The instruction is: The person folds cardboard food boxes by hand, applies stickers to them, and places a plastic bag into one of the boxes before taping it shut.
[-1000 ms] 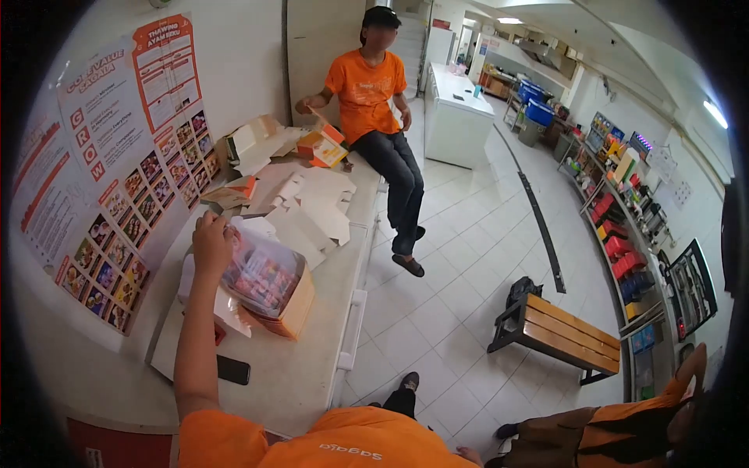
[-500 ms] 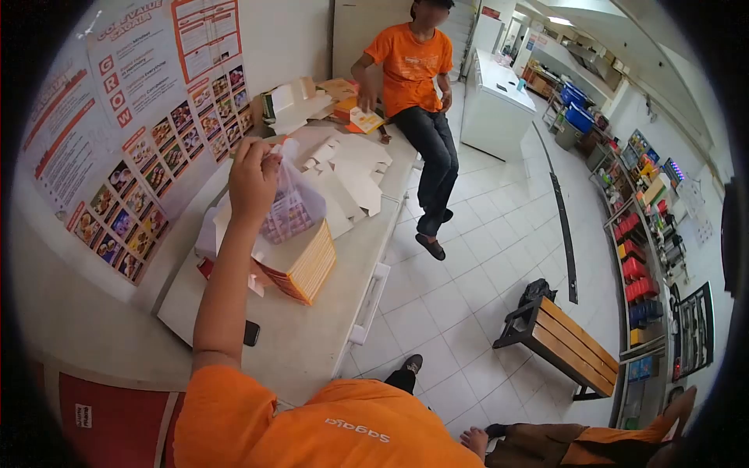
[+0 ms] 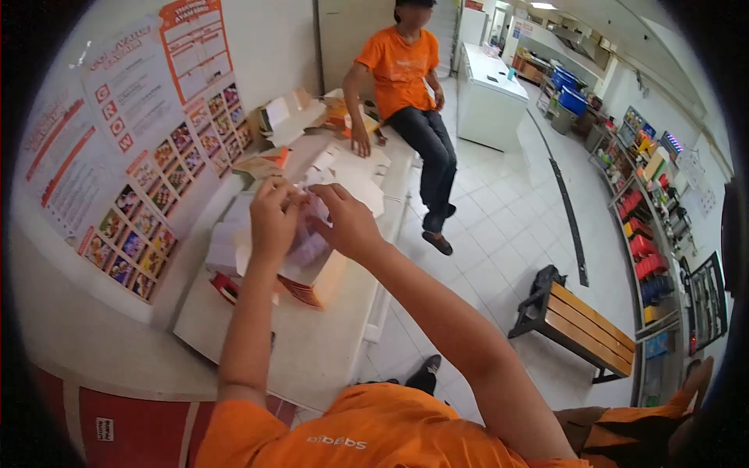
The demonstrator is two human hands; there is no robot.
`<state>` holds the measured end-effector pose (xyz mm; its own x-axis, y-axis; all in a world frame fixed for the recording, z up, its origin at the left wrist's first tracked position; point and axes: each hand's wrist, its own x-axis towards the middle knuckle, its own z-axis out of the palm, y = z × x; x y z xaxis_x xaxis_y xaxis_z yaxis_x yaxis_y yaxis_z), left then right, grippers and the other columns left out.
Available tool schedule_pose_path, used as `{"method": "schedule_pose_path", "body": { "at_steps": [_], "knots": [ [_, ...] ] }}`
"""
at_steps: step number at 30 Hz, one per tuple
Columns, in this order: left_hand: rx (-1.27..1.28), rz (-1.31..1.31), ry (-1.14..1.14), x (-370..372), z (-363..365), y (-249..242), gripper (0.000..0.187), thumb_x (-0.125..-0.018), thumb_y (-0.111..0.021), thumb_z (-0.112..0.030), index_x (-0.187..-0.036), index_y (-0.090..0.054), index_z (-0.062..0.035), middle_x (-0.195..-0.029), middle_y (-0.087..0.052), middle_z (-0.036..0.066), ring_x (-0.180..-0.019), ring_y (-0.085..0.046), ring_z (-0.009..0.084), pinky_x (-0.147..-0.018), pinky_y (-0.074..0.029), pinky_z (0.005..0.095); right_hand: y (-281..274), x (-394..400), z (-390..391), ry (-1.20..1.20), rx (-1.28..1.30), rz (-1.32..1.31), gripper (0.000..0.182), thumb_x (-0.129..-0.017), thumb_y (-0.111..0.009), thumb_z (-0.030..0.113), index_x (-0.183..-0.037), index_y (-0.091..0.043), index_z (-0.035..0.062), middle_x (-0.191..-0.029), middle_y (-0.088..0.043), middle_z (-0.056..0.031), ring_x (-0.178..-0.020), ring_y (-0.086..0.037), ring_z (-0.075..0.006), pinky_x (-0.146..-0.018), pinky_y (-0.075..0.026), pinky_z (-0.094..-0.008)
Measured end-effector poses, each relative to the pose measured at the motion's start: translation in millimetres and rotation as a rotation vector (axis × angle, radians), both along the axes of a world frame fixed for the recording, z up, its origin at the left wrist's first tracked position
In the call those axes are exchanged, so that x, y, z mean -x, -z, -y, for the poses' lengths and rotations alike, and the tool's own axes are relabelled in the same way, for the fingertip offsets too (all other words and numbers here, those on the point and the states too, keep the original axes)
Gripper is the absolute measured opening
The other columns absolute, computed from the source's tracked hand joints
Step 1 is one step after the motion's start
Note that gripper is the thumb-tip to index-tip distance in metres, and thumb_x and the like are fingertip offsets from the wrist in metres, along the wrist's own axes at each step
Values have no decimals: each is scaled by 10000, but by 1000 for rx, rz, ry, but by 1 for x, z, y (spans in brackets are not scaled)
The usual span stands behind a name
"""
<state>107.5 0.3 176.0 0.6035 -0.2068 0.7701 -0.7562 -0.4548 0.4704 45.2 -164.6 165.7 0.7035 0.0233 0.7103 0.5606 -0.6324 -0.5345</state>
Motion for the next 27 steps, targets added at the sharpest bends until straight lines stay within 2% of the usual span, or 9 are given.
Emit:
{"method": "schedule_pose_path", "body": {
  "at_steps": [4,11,14,17,19,22,23,26,27],
  "knots": [
    [2,-193,0,13,-28,-11,130,-789,-727,35,-876,-631,31,-930,-633,127,-822,-675,306,-705,-554,377,6,-41,-16,8,40,-99,153,-875,-699,158,-993,-623,98,-963,-686,-148,-886,-679,-396,-764,-541,-489],
    [-132,-80,-68,8,-69,13,170,-819,-745,-13,-944,-632,5,-1017,-661,126,-873,-664,285,-763,-537,384,26,-60,-13,21,-57,1,84,-880,-687,56,-918,-621,18,-835,-678,-142,-756,-670,-316,-683,-520,-395],
    [112,-116,95,-5,-88,40,122,-904,-708,-60,-966,-614,-11,-1036,-650,102,-900,-646,231,-803,-525,347,34,-76,9,138,-633,-325,108,-898,-657,72,-837,-599,4,-718,-613,-88,-655,-607,-183,-600,-476,-361],
    [430,-223,247,-12,-83,75,116,-982,-665,-114,-1019,-592,-32,-1117,-631,76,-945,-615,178,-830,-505,298,29,-72,12,-6,-875,-608,231,-960,-614,162,-793,-605,4,-683,-615,-79,-578,-586,-177,-547,-462,-342],
    [629,-365,287,-15,-81,94,179,-1036,-635,-183,-1127,-585,-37,-1279,-603,90,-1037,-603,161,-912,-486,276,29,-73,12,-29,-792,-610,336,-1001,-560,259,-778,-613,14,-627,-593,-86,-526,-567,-172,-520,-450,-326],
    [589,-367,297,13,-61,60,205,-999,-670,-149,-1159,-606,-37,-1287,-596,100,-1116,-604,194,-945,-489,312,9,-69,15,-16,-688,-563,417,-1018,-527,321,-769,-617,-1,-597,-579,-75,-518,-569,-170,-518,-448,-337],
    [227,-73,212,1,-67,63,244,-939,-677,-28,-1177,-627,-47,-1279,-598,107,-1157,-609,237,-985,-486,334,10,-76,19,19,-617,-547,397,-1003,-544,292,-765,-628,-13,-591,-583,-98,-525,-585,-235,-524,-456,-377],
    [127,-12,213,3,-67,56,317,-846,-672,79,-1132,-642,-53,-1259,-600,109,-1188,-599,267,-1000,-481,340,-5,-78,16,439,-74,-214,222,-933,-616,216,-852,-656,13,-703,-622,-104,-671,-629,-308,-666,-492,-419],
    [127,-19,213,2,-66,60,317,-846,-672,79,-1132,-642,-53,-1259,-600,109,-1188,-599,267,-1000,-481,340,-10,-74,11,440,-74,-221,222,-933,-616,216,-852,-656,13,-703,-622,-104,-671,-629,-308,-666,-492,-419]
  ]
}}
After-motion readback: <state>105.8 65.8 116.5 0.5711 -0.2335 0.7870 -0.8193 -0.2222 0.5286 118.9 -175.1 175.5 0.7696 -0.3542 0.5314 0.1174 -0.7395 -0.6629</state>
